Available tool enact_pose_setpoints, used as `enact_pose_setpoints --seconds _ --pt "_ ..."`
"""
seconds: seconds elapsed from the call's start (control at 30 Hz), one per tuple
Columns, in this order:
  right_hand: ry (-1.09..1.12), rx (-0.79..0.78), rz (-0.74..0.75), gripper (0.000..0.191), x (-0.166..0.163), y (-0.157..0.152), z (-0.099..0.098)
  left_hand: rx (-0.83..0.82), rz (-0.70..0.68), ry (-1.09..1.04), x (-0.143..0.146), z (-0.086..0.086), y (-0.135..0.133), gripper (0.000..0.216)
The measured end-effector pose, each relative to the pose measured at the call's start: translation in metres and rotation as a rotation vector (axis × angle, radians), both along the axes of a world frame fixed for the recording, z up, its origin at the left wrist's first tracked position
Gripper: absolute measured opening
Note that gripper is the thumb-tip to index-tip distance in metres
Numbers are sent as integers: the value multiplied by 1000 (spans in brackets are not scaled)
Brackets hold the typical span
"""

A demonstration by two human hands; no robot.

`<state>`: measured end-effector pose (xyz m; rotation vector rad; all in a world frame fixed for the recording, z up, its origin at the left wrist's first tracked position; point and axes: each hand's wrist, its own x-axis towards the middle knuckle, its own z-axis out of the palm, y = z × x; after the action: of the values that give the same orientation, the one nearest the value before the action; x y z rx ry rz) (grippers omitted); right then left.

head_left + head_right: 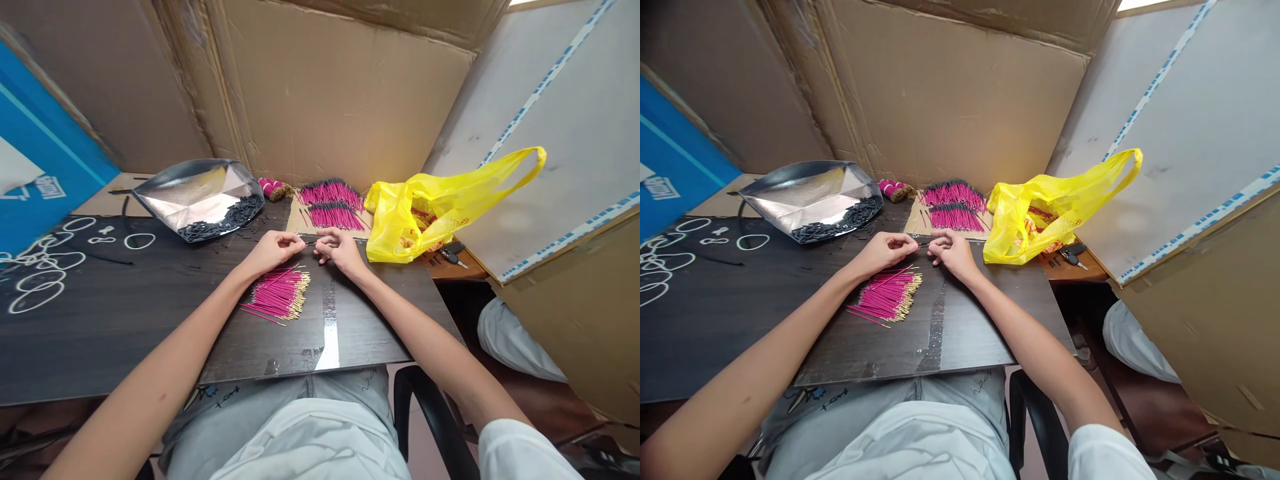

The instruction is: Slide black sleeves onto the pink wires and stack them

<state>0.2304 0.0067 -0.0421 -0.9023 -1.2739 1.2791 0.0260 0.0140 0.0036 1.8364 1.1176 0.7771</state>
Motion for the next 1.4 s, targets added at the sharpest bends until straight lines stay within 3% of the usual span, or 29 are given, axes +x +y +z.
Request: enact_pose_setpoints --seconds 0.27,0.53,0.97,1.4 --pt "-15 -28 146 44 6 1 6 -102 -132 -25 -7 2 1 36" --pt "18 -76 186 35 7 -6 17 -121 -129 -39 -6 2 3 37" --pt "-61 -62 291 38 11 -6 19 -142 -197 -35 -6 9 -5 37" --pt "-17 -42 301 44 9 -4 17 -112 -209 -56 -7 5 -2 35"
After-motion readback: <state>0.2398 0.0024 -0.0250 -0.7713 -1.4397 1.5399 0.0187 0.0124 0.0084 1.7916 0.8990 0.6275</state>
